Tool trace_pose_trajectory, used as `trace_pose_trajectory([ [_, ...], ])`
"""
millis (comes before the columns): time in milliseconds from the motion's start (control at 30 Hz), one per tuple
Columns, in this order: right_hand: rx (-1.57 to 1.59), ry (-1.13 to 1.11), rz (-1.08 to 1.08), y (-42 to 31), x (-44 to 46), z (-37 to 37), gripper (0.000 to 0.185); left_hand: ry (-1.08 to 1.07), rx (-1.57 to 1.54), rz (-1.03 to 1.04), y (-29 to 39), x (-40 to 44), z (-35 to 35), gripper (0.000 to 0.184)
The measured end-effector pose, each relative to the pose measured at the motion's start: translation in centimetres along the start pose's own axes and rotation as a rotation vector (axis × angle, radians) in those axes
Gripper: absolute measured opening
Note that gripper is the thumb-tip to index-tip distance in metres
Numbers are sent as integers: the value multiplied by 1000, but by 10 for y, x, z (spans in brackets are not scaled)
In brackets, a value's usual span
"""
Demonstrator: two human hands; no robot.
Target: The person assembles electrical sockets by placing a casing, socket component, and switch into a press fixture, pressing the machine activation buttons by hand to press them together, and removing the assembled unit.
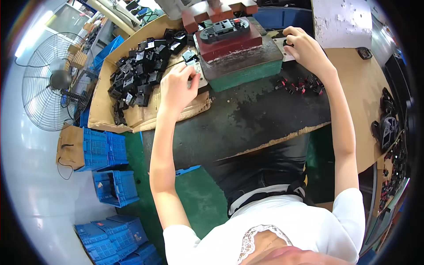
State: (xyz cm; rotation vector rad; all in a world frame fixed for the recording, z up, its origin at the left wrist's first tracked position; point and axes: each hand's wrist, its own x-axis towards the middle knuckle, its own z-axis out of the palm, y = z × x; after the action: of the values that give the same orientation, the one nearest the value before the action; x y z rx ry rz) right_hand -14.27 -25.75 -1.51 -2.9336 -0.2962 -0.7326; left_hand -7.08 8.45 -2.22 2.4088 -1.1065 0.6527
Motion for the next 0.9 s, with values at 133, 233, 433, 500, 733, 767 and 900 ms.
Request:
trace_pose_trajectory([
  [133, 40, -66, 85, -7, 10, -10, 16, 37, 45, 35, 1, 0, 1, 15],
  [233, 9, -163, 161, -6, 14, -7, 16, 98, 54, 95, -2, -1, 4, 15],
  [433, -62, -51, 134, -2, 13, 7, 32, 161, -64, 65, -12, -6, 18, 9],
  [500, -62, -27, 154, -3, 11, 7, 38, 270, -240, -42, -15, 3, 28, 15],
  [733, -37, -17, 103, 6, 11, 10, 38, -122, -677, -243, -36, 83, 43, 65],
  [767, -29, -21, 95, 6, 11, 9, 38, -118, -679, -247, -39, 86, 45, 65],
  [900, 68, -72, 96, 12, 6, -5, 41, -183, -493, -184, -20, 98, 26, 49],
])
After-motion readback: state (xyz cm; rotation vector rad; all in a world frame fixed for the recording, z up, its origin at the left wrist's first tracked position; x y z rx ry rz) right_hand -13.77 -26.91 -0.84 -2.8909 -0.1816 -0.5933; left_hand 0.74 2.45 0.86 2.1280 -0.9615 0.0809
